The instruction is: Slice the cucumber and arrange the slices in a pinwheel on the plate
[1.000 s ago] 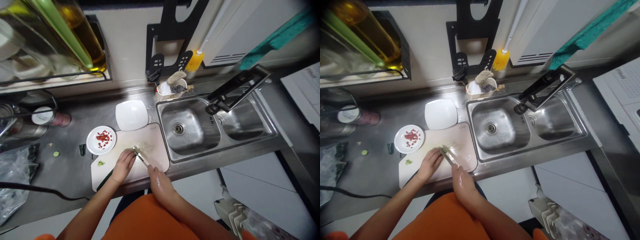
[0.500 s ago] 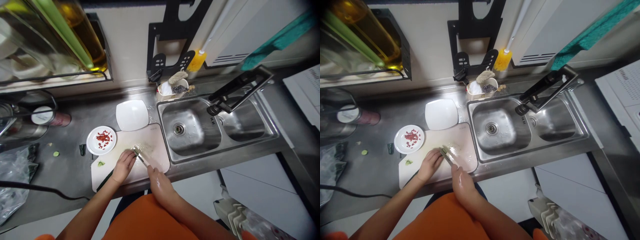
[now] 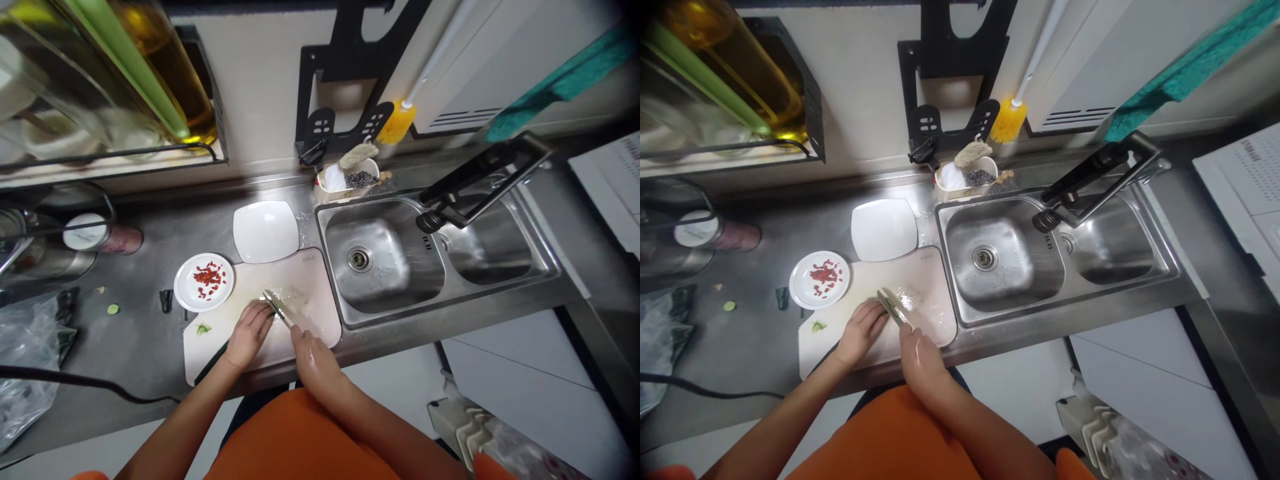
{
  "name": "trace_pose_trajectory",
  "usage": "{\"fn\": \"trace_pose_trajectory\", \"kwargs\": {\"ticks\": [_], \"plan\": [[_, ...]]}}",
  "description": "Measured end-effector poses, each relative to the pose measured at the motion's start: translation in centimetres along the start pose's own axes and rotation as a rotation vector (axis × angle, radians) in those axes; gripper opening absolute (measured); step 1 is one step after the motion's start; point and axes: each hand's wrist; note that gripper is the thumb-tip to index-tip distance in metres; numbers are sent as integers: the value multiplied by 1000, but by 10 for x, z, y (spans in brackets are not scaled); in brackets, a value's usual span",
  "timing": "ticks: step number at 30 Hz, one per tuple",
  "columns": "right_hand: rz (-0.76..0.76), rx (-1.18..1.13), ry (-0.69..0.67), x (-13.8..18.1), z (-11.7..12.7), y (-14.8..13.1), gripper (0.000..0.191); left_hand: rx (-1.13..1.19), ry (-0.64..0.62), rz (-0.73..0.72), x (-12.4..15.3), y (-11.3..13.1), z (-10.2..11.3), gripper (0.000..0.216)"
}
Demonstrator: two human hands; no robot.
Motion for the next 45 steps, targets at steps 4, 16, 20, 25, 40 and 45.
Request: {"fn": "trace_pose_trajectory", "kwargs": {"ticks": [4, 16, 20, 25, 40, 45], "plan": [[10, -26, 16, -9, 2, -4, 35, 20, 0, -3, -1, 1, 1, 23], [-13, -96, 3, -29, 11, -11, 38, 25, 5, 10, 0, 0, 0, 22], [17, -93, 16, -20, 5, -1, 39, 32, 5, 18, 0, -1, 0, 24], [-49, -65, -57, 7, 10, 3, 43, 36, 13, 19, 0, 1, 0, 23], [-79, -119, -172, 31, 27, -2, 41, 11, 36, 5, -1, 2, 1, 19], [-90, -118, -175, 30, 29, -3, 43, 11, 35, -1, -1, 2, 0, 19]]}}
Point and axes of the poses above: each hand's wrist, its own x-axis away from the middle knuckle, its own z-axis out of the back of the hand, y = z × x, and after that the axes turned 14 degrees about -y, right-handed
